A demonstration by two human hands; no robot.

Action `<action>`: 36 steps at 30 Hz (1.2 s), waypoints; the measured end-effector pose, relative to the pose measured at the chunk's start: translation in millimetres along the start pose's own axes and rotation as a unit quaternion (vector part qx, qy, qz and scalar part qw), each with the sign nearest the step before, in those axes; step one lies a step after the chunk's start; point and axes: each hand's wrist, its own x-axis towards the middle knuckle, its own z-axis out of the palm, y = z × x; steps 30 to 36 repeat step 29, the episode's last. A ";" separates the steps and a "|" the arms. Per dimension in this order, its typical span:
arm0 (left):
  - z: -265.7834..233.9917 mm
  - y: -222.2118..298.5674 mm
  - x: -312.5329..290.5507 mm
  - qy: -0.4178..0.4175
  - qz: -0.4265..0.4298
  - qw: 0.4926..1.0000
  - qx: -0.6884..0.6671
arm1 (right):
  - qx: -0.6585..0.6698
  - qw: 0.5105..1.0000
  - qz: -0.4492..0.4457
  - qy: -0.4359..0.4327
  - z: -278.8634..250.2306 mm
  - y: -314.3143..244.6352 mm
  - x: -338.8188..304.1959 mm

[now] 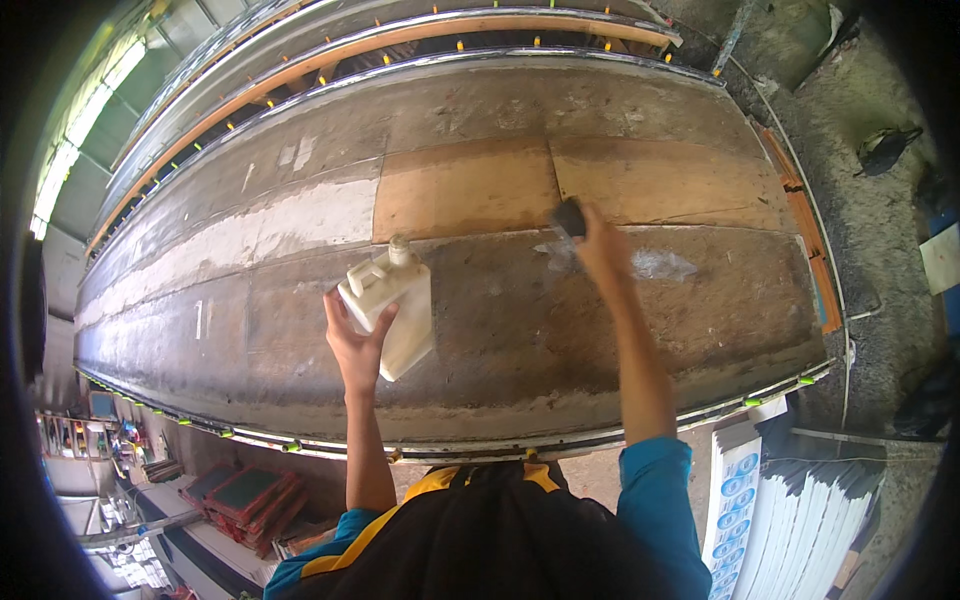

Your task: The person sands the surface of a large wooden boat hull using a sanding block. They repeatedly pour liquid from a white plastic bottle onto the wood and rub the surface with the block, moving along the length of the hull.

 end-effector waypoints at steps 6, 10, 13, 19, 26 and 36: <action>9.0 5.1 3.6 -0.014 -0.007 1.000 -0.008 | -0.046 0.991 -0.023 -0.120 13.6 -28.8 -17.0; 5.4 5.6 1.8 -0.006 -0.009 1.000 -0.020 | -0.156 0.978 0.119 -0.067 -19.7 14.1 4.4; 10.0 3.9 0.7 -0.017 -0.014 0.999 -0.025 | -0.081 0.994 0.066 -0.019 -20.0 41.3 15.6; 19.4 8.7 3.0 -0.020 -0.012 1.000 0.010 | 0.040 0.997 -0.044 -0.049 11.5 -33.1 3.4; 33.9 9.6 2.7 -0.016 -0.002 1.000 0.011 | 0.034 0.994 0.062 -0.085 22.2 -57.0 -7.1; 36.5 13.3 2.8 -0.020 -0.018 1.000 -0.010 | 0.202 0.979 0.005 -0.016 25.2 1.0 -5.9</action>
